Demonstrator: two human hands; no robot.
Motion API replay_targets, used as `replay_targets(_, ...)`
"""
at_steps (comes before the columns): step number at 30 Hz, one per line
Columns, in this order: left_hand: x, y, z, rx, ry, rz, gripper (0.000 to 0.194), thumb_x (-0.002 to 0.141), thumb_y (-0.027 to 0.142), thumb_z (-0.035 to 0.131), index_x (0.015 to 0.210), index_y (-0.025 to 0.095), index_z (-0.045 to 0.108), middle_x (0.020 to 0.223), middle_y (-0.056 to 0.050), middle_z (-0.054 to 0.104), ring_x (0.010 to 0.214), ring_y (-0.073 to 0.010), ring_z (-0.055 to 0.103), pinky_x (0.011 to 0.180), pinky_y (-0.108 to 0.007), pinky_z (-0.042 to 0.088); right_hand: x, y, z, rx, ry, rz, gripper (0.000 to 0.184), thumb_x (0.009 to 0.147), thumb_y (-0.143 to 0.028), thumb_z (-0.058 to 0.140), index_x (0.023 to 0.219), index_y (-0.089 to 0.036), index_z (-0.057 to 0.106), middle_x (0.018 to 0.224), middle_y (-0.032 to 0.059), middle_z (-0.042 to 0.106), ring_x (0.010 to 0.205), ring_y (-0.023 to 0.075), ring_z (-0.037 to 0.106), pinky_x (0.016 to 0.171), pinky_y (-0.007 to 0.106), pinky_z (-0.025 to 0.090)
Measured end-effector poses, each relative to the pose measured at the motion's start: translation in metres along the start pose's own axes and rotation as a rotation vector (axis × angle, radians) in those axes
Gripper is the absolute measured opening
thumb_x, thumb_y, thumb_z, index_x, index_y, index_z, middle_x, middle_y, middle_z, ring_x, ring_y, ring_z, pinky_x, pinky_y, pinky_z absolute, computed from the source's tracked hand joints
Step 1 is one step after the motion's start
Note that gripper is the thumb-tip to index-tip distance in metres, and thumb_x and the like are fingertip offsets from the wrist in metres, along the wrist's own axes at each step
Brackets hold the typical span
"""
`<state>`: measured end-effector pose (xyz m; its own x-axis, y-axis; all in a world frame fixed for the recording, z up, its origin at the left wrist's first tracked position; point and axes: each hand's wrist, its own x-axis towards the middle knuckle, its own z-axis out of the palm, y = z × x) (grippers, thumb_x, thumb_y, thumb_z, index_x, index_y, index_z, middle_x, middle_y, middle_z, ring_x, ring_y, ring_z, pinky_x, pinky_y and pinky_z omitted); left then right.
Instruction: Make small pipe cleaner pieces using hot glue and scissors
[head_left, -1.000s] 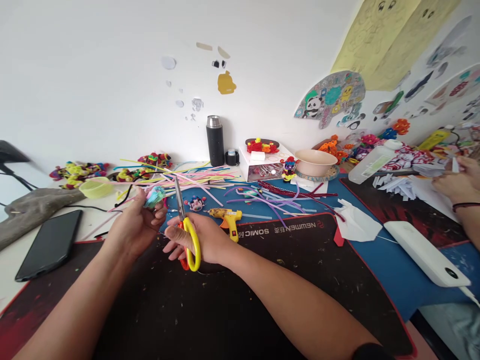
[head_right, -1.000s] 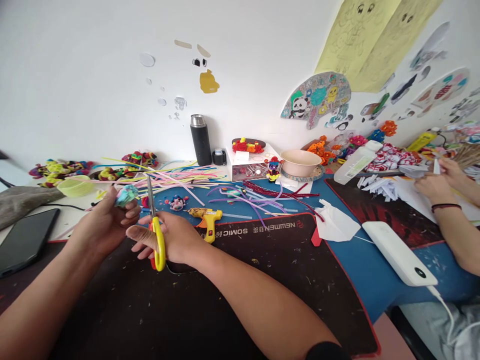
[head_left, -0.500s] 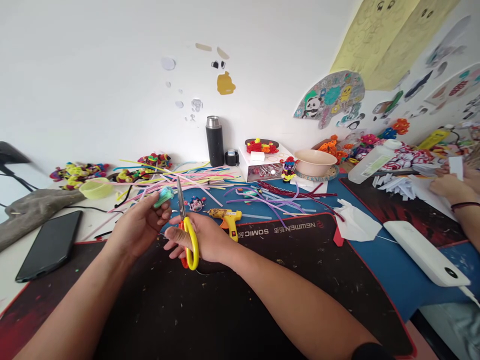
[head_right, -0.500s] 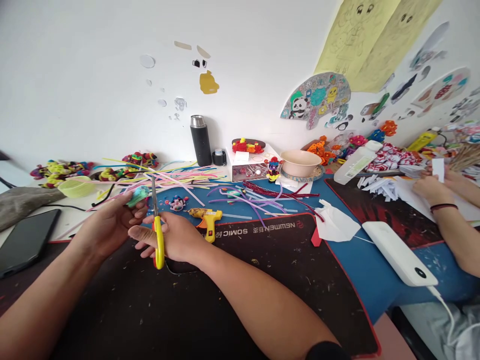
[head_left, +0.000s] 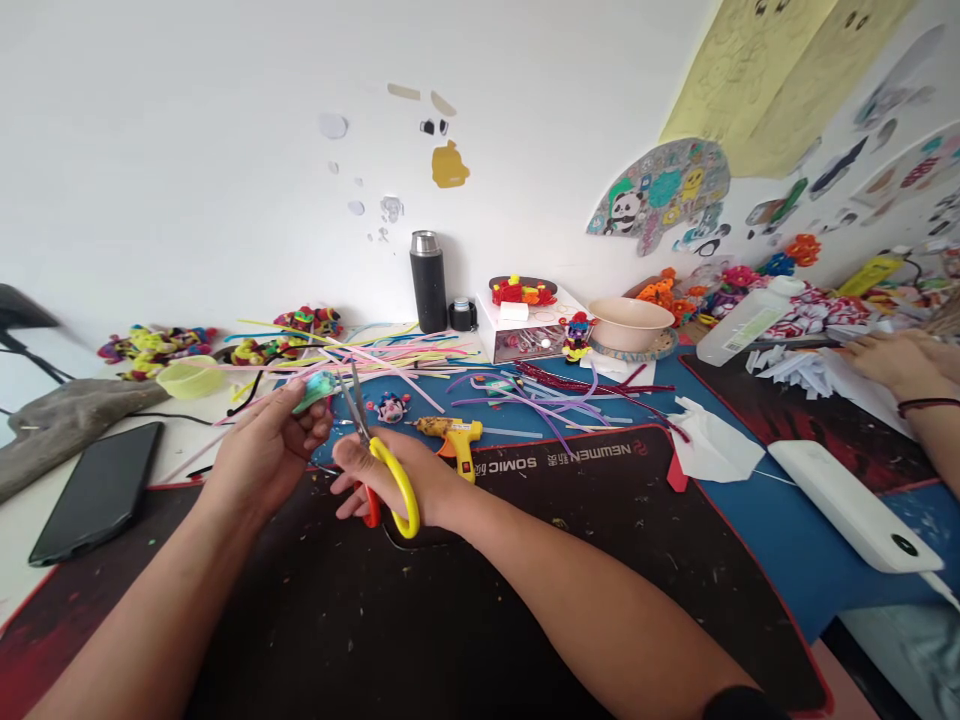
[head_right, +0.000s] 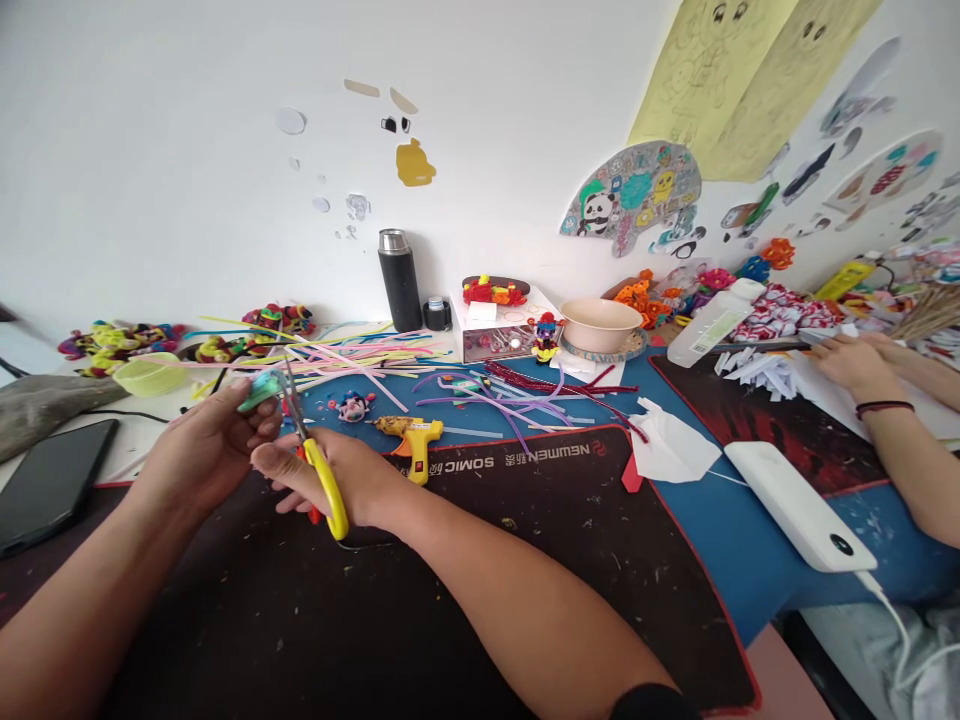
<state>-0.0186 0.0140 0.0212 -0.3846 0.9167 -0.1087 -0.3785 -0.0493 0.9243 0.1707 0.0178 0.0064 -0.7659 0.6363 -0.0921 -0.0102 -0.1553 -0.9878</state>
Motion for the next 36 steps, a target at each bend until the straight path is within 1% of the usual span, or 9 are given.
replay_targets(2,-0.001,0.001,0.001,-0.01,0.023,0.017,0.033,0.071,0.033,0.094,0.085,0.015,0.07,0.066,0.001,0.066,0.057,-0.0106,0.059,0.049,-0.016,0.05,0.0,0.0,0.001,0.004,0.045,0.027,0.069,0.092,-0.082,0.058,0.121,-0.019,0.062,0.092,0.0037,0.071,0.06,0.0135,0.072,0.048,0.019,0.052)
replay_targets(5,-0.003,0.001,0.002,0.001,0.022,0.061,0.032,0.072,0.034,0.094,0.084,0.017,0.069,0.065,0.001,0.065,0.057,-0.0111,0.059,0.048,-0.017,0.047,0.0,0.001,0.001,-0.05,0.113,0.041,0.064,0.093,-0.081,0.06,0.114,-0.02,0.061,0.083,0.0,0.07,0.052,0.0117,0.068,0.043,0.018,0.05)
replay_targets(8,-0.006,0.002,0.004,0.045,-0.017,0.103,0.035,0.072,0.038,0.094,0.082,0.017,0.068,0.063,0.002,0.063,0.052,-0.0105,0.056,0.043,-0.018,0.041,-0.001,0.002,0.001,-0.102,0.122,0.042,0.062,0.095,-0.081,0.056,0.109,-0.021,0.06,0.079,-0.0013,0.069,0.05,0.0117,0.068,0.043,0.018,0.049)
replay_targets(11,-0.01,0.003,0.007,0.094,-0.025,0.113,0.04,0.069,0.042,0.096,0.079,0.018,0.066,0.06,0.002,0.063,0.05,-0.0103,0.057,0.041,-0.017,0.039,-0.003,0.003,0.001,-0.165,0.136,0.017,0.061,0.095,-0.082,0.054,0.103,-0.021,0.06,0.076,-0.002,0.068,0.049,0.0113,0.067,0.043,0.018,0.048)
replay_targets(14,-0.013,0.004,0.01,0.133,-0.02,0.115,0.043,0.066,0.046,0.097,0.08,0.018,0.068,0.06,0.001,0.065,0.049,-0.0104,0.058,0.04,-0.017,0.039,-0.005,0.002,0.002,-0.208,0.151,-0.013,0.061,0.095,-0.082,0.055,0.1,-0.022,0.059,0.075,-0.0022,0.069,0.049,0.0111,0.066,0.044,0.018,0.048)
replay_targets(20,-0.014,0.002,0.01,0.153,-0.053,0.136,0.046,0.066,0.05,0.098,0.086,0.018,0.071,0.06,0.002,0.066,0.045,-0.0096,0.055,0.039,-0.017,0.039,-0.01,-0.007,0.001,-0.258,0.134,-0.007,0.062,0.096,-0.083,0.052,0.094,-0.021,0.058,0.072,-0.0026,0.067,0.048,0.0108,0.066,0.046,0.019,0.048)
replay_targets(24,-0.014,0.0,0.01,0.156,-0.063,0.124,0.052,0.061,0.053,0.1,0.084,0.018,0.071,0.06,0.002,0.066,0.044,-0.009,0.055,0.039,-0.017,0.04,-0.01,-0.01,0.002,-0.284,0.14,-0.012,0.064,0.096,-0.084,0.05,0.089,-0.02,0.055,0.069,-0.0031,0.066,0.045,0.0102,0.064,0.045,0.019,0.045)
replay_targets(32,-0.018,0.0,0.011,0.204,-0.01,0.14,0.057,0.06,0.057,0.1,0.091,0.019,0.07,0.062,0.003,0.068,0.048,-0.0102,0.057,0.042,-0.018,0.044,-0.012,-0.011,0.001,-0.335,0.139,0.001,0.064,0.096,-0.085,0.049,0.093,-0.021,0.055,0.069,-0.0027,0.067,0.046,0.0112,0.065,0.046,0.02,0.045)
replay_targets(36,-0.02,0.003,0.016,0.211,0.035,0.153,0.061,0.054,0.058,0.101,0.088,0.019,0.069,0.061,0.003,0.067,0.049,-0.0111,0.058,0.044,-0.018,0.045,-0.011,-0.007,0.001,-0.333,0.141,0.007,0.064,0.095,-0.085,0.05,0.097,-0.021,0.058,0.069,-0.0033,0.067,0.045,0.0121,0.065,0.045,0.021,0.047)
